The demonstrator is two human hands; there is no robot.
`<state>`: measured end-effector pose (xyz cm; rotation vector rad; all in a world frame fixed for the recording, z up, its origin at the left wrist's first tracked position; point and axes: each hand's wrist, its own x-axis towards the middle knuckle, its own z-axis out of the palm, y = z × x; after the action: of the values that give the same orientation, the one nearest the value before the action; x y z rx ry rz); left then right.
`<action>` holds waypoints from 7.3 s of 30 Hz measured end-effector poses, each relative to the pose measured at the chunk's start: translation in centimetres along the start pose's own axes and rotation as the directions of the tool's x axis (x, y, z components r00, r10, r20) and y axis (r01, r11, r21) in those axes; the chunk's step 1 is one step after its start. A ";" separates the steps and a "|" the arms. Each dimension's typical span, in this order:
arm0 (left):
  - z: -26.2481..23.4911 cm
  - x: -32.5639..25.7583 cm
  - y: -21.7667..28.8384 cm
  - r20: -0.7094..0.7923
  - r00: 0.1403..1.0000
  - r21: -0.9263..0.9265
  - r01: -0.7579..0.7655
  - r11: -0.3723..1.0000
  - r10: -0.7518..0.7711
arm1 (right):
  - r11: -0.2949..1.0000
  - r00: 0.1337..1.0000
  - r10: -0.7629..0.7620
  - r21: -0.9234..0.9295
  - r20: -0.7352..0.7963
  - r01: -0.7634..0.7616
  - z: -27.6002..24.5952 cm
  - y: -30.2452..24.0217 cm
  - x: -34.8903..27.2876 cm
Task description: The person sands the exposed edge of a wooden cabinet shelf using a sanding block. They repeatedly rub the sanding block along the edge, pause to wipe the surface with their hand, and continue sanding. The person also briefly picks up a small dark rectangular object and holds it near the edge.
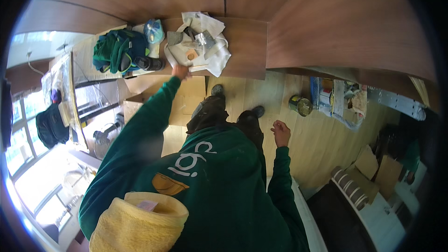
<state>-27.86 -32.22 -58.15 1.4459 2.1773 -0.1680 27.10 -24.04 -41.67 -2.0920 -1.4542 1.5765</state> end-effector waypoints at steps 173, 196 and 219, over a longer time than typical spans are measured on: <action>4.6 -42.5 21.6 0.293 0.853 -0.739 0.488 0.464 -0.431 | 0.440 0.484 -0.871 -0.573 -0.084 0.692 -4.5 -31.8 42.7; -4.5 -32.0 18.5 0.234 0.934 -0.719 0.352 0.599 -0.268 | 0.215 0.458 -0.854 -0.635 0.246 0.742 -16.0 -20.5 25.1; -5.3 -31.8 19.7 -0.061 0.995 -0.488 -0.098 0.867 0.077 | 0.723 0.692 -0.591 -0.653 -0.414 0.227 -20.9 -29.6 40.6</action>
<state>-2.75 -48.14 -34.78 1.2492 1.9803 0.4261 25.34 30.34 -41.34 -1.9700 -2.0687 0.2375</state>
